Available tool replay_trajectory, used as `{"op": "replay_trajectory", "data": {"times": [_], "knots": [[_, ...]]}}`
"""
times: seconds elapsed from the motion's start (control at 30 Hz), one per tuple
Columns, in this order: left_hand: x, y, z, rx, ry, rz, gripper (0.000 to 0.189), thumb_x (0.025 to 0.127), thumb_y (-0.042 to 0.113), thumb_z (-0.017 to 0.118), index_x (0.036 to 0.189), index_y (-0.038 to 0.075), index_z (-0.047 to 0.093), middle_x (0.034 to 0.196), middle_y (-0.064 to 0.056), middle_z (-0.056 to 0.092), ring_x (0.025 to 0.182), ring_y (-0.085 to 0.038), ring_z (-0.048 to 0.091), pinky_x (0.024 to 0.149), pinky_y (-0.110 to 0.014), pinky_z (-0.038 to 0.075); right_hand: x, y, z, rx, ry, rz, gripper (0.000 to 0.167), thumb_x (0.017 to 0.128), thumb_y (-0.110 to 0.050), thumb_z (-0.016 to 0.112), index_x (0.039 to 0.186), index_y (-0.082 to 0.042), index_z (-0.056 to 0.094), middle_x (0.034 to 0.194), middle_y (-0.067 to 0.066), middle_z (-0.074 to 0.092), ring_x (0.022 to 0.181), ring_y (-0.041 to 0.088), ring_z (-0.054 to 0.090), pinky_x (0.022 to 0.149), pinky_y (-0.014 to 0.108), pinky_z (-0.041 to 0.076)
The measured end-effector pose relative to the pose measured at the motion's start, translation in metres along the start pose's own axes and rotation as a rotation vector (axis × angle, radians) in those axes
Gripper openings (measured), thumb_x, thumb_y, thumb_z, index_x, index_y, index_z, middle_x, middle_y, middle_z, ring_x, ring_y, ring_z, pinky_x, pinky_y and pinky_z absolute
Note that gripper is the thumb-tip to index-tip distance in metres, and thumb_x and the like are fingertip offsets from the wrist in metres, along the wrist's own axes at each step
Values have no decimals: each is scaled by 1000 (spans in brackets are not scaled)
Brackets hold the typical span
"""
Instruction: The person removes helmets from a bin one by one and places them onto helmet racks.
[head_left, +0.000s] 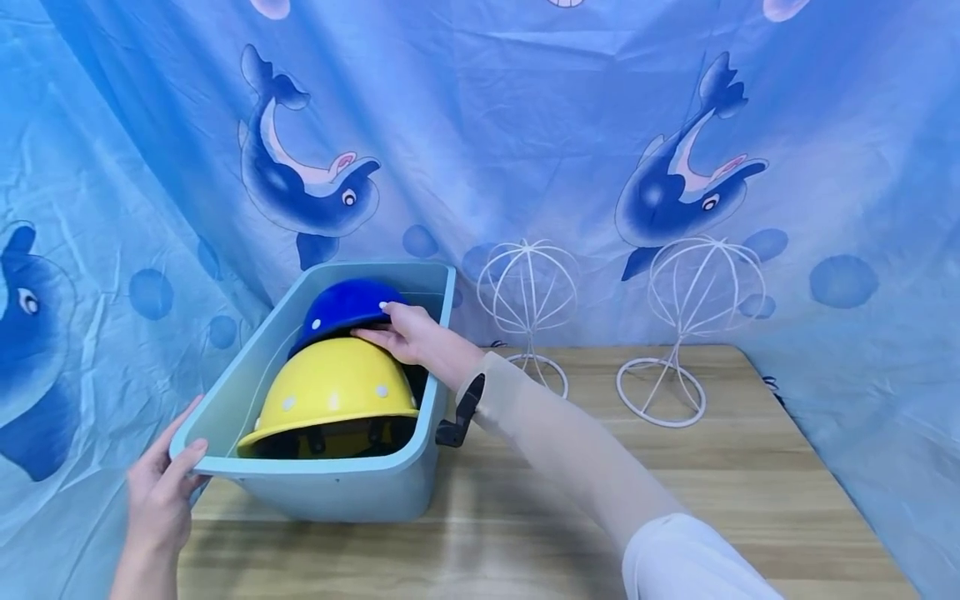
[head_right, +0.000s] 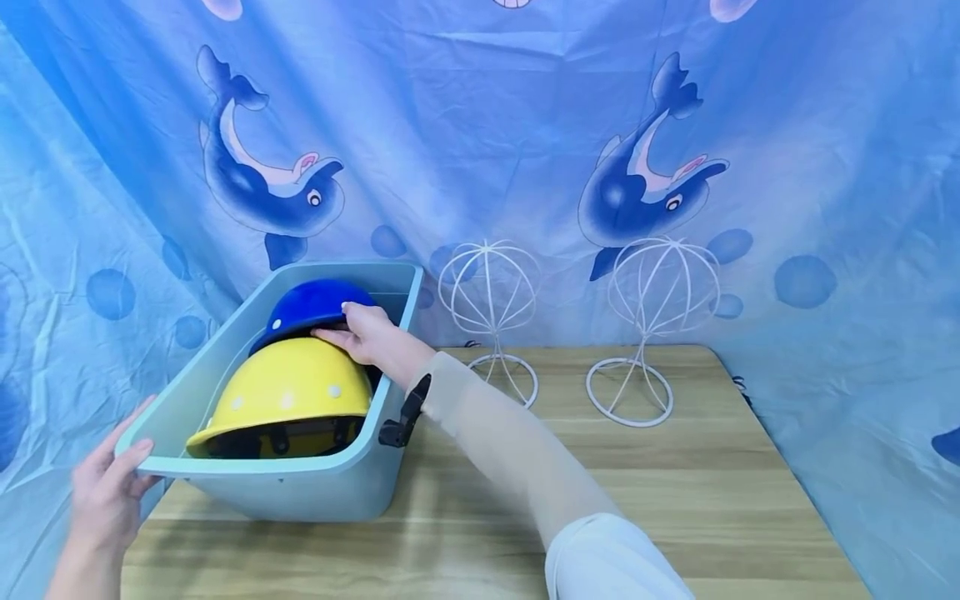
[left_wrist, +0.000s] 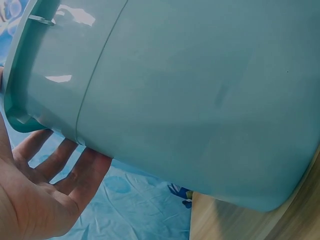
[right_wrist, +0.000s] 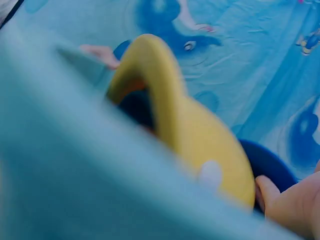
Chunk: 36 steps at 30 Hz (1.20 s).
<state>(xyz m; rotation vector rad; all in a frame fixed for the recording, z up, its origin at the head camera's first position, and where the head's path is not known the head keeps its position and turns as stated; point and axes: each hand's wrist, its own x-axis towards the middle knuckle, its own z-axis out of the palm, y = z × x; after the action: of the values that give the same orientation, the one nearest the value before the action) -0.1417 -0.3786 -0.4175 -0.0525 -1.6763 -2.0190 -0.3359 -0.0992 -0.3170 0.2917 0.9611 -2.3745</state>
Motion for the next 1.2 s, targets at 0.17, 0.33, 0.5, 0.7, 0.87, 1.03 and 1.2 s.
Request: {"op": "replay_trajectory", "data": {"times": [0.17,0.33,0.5,0.7,0.87,1.03,1.2], "knots": [[-1,-3,4,12,0,-4,52,103,-9,49,152,7,58,136,10,71,101,-3,70,68,-18,61,-4,-4,0,120,2,20,60,112,-1,44,168,-5,25,167,31,35,152,49,42,120,54,43],[-1,-6,7,-8,23,0,53,102,-10,48,149,9,62,137,10,71,98,-2,71,68,-18,61,-13,-6,1,78,-1,5,58,110,1,46,166,-4,30,162,31,43,149,47,48,120,56,42],[0,-7,8,-50,48,-1,52,102,-10,47,148,8,62,140,8,70,89,-3,72,66,-17,60,-26,-9,2,3,-59,-25,67,106,8,43,169,-5,21,162,30,45,149,47,48,121,59,40],[-1,-6,7,-104,102,-20,52,101,-10,47,145,10,66,138,9,72,87,-3,71,68,-18,60,-39,-12,-2,-19,-113,-19,67,105,10,42,167,1,20,163,27,44,152,43,46,125,58,35],[-1,-4,9,-109,152,-17,52,100,-10,47,144,9,67,139,8,72,90,-3,71,69,-17,60,-47,-15,-9,-64,-124,-47,64,105,10,45,165,3,24,161,26,48,152,42,47,126,57,34],[-1,-4,10,-90,180,-16,51,99,-9,50,143,9,67,136,7,74,91,-2,72,70,-16,60,-56,-20,-17,-120,-191,-79,65,108,6,46,167,0,21,165,24,45,154,41,43,127,56,32],[-1,-5,15,-52,198,-32,50,99,-5,52,144,10,67,132,7,75,96,-2,71,74,-15,59,-67,-24,-30,-109,-240,-102,66,108,6,45,168,-4,18,167,22,42,157,41,39,128,57,29]]}}
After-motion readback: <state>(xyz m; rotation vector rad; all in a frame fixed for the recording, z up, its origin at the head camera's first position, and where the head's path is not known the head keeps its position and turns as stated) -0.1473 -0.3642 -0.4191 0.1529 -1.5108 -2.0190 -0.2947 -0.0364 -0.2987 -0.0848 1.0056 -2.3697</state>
